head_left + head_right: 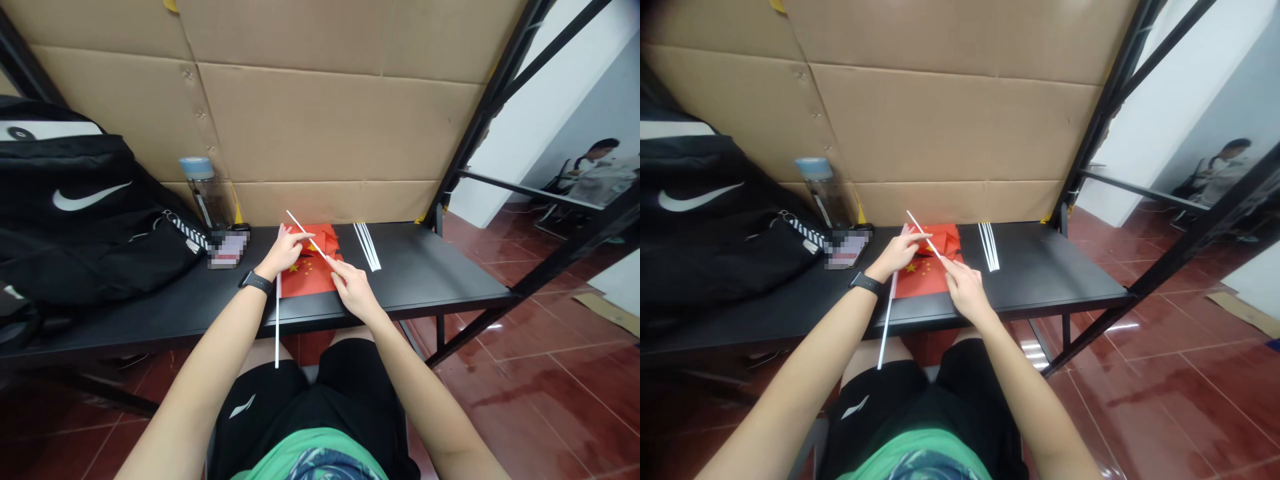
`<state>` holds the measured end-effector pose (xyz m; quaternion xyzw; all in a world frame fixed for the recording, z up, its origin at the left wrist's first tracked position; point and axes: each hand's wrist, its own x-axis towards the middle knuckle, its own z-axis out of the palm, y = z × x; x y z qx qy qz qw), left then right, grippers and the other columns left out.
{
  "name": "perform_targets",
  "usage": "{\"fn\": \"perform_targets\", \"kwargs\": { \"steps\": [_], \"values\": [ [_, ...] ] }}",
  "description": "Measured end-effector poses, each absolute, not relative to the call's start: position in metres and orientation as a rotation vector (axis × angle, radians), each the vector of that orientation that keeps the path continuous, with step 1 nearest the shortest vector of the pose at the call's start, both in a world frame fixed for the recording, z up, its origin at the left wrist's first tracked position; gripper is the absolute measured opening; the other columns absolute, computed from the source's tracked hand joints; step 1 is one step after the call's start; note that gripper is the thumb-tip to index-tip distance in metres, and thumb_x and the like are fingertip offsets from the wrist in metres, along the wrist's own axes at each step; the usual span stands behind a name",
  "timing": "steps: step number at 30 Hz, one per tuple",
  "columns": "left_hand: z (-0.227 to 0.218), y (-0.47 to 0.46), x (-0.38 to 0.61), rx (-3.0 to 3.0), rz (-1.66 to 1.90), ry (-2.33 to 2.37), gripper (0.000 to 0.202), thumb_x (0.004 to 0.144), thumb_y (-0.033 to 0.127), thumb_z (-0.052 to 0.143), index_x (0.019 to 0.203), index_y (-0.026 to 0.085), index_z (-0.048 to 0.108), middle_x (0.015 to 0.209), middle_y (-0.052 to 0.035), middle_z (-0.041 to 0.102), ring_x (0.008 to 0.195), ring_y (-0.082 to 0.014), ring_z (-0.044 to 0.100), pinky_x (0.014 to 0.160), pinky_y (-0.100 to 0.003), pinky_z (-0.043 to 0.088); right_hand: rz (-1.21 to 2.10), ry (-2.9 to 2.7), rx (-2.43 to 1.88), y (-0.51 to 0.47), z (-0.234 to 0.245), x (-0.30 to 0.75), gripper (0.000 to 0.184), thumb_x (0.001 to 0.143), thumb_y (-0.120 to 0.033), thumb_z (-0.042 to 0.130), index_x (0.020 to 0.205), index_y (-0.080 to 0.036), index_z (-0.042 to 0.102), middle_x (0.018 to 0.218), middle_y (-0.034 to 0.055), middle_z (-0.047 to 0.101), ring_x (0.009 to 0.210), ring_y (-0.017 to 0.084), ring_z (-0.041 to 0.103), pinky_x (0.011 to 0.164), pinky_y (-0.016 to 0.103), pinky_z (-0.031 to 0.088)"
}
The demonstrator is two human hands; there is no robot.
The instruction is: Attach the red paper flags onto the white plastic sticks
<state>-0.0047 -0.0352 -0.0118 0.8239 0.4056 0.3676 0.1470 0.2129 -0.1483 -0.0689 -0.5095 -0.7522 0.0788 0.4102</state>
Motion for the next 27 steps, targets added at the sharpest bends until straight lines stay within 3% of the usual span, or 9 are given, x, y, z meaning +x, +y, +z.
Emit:
{"fn": "perform_targets", "kwargs": {
  "steps": [5,9,14,21,27],
  "values": [
    [-0.012,-0.031,-0.005,2.327,1.131,1.203,0.056,0.087,0.006,0.047,0.132,0.022,0.077,0.125,-0.0038,0.079,0.119,-0.0241,0.072,0.129,-0.051,0.033,0.275,-1.910,-1.303,-0.156,-0.062,0.211,0.046,0.104,-0.030,0.054,0.150,-0.030,0.061,0.143,0.0046,0.071,0.126,0.026,0.069,0.116,0.051,0.043],
    [-0.014,-0.027,-0.006,2.282,1.222,1.234,0.056,0.087,0.007,0.048,0.132,0.023,0.077,0.117,-0.0033,0.081,0.115,-0.0237,0.073,0.129,-0.048,0.036,0.289,-1.920,-1.328,-0.157,-0.062,0.210,0.041,0.103,-0.031,0.056,0.143,-0.028,0.066,0.135,0.0053,0.076,0.118,0.026,0.072,0.115,0.050,0.043],
    [-0.019,-0.022,-0.007,2.188,1.313,1.159,0.055,0.087,0.009,0.047,0.131,0.023,0.077,0.120,-0.0036,0.080,0.112,-0.0220,0.074,0.127,-0.046,0.039,0.269,-1.897,-1.300,-0.157,-0.063,0.210,0.037,0.099,-0.026,0.061,0.135,-0.027,0.069,0.132,0.0047,0.077,0.119,0.026,0.073,0.115,0.049,0.046],
    [-0.022,-0.018,-0.008,2.130,1.331,1.102,0.054,0.086,0.011,0.048,0.131,0.021,0.077,0.127,-0.0058,0.078,0.121,-0.0223,0.072,0.117,-0.039,0.050,0.301,-1.767,-1.198,-0.159,-0.059,0.211,0.048,0.093,-0.020,0.063,0.140,-0.031,0.068,0.132,0.0002,0.076,0.124,0.025,0.073,0.116,0.043,0.052],
    [-0.023,-0.016,-0.009,2.137,1.331,1.100,0.054,0.086,0.010,0.048,0.130,0.021,0.077,0.127,-0.0056,0.078,0.122,-0.0221,0.071,0.118,-0.040,0.048,0.300,-1.761,-1.188,-0.160,-0.058,0.213,0.044,0.093,-0.021,0.063,0.134,-0.032,0.074,0.133,-0.0023,0.076,0.121,0.024,0.074,0.114,0.042,0.055]
  ]
}}
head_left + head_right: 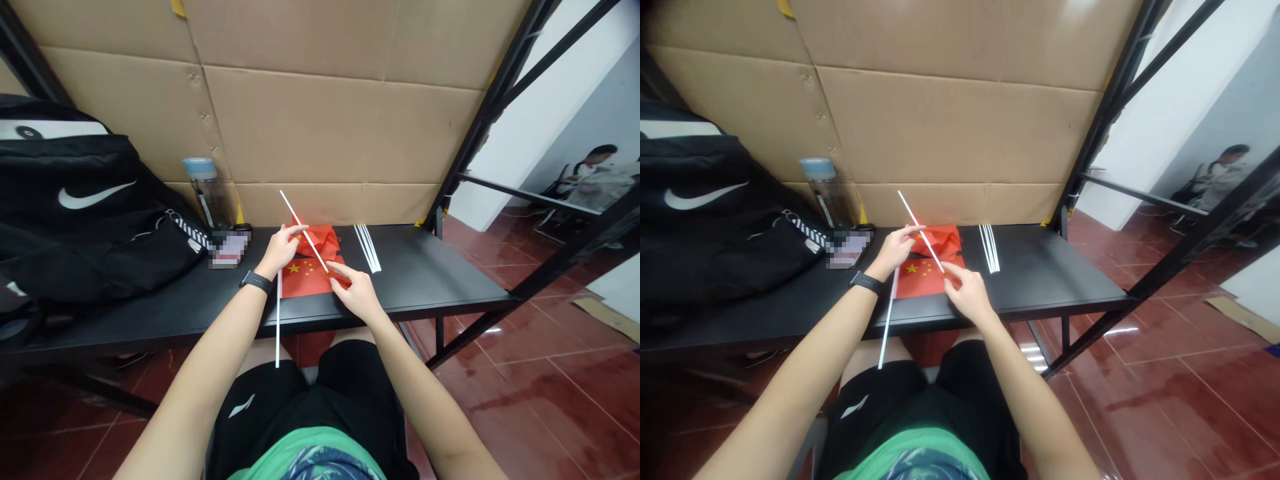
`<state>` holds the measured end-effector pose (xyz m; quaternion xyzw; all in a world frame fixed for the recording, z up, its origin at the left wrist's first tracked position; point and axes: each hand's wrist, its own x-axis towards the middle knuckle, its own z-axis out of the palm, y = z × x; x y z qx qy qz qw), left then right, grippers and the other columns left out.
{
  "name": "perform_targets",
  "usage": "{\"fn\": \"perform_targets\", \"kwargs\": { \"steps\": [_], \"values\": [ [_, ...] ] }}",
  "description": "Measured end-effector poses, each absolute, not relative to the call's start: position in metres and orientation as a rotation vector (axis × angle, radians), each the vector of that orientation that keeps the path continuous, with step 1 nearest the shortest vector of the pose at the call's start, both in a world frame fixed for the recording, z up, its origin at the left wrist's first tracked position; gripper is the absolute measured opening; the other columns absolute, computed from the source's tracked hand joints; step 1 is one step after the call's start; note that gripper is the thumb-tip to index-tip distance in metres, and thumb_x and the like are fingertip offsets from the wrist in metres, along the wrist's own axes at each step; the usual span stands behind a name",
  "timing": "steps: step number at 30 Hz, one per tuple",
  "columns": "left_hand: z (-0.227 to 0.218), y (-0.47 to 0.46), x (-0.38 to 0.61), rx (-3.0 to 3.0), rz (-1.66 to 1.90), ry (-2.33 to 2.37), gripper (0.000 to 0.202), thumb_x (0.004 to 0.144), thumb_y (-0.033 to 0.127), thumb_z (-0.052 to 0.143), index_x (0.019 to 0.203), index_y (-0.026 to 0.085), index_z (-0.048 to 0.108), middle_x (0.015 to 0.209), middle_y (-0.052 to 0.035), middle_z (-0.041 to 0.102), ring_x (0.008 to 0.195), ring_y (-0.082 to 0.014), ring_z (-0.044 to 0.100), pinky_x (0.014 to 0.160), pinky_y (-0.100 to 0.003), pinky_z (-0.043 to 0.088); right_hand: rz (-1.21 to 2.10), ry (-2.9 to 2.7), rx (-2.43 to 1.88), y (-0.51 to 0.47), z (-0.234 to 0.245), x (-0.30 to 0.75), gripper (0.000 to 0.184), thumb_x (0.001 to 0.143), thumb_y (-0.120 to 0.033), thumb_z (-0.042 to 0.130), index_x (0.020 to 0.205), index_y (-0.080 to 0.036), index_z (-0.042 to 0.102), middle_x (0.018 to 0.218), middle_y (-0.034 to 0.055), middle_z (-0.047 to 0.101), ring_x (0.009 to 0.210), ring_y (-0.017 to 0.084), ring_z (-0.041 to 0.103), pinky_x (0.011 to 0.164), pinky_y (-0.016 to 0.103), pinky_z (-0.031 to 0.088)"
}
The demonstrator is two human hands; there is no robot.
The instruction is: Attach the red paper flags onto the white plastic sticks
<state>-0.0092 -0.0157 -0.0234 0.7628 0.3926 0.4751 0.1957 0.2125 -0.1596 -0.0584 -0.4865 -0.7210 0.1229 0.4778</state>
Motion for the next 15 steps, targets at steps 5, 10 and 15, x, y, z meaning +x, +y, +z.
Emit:
{"fn": "perform_targets", "kwargs": {
  "steps": [5,10,15],
  "values": [
    [-0.0227,-0.0175,-0.0094,2.141,1.320,1.110,0.054,0.086,0.011,0.048,0.131,0.020,0.076,0.128,-0.0054,0.078,0.122,-0.0220,0.071,0.116,-0.038,0.050,0.327,-1.722,-1.172,-0.1592,-0.0599,0.2124,0.045,0.093,-0.021,0.062,0.135,-0.032,0.072,0.135,-0.0017,0.075,0.123,0.024,0.074,0.113,0.041,0.056],
    [-0.0219,-0.0181,-0.0099,2.158,1.314,1.115,0.054,0.085,0.011,0.047,0.130,0.020,0.076,0.127,-0.0052,0.078,0.121,-0.0224,0.071,0.119,-0.040,0.048,0.343,-1.718,-1.148,-0.1577,-0.0611,0.2129,0.046,0.091,-0.020,0.062,0.135,-0.031,0.072,0.134,-0.0010,0.076,0.119,0.024,0.076,0.111,0.041,0.058],
    [-0.0260,-0.0132,-0.0101,2.162,1.210,1.157,0.060,0.082,0.010,0.053,0.136,0.026,0.073,0.134,-0.0037,0.075,0.135,-0.0275,0.064,0.128,-0.052,0.036,0.315,-1.733,-1.158,-0.1563,-0.0634,0.2139,0.049,0.089,-0.018,0.062,0.135,-0.032,0.072,0.131,-0.0011,0.077,0.113,0.023,0.077,0.106,0.040,0.060]
  ]
}}
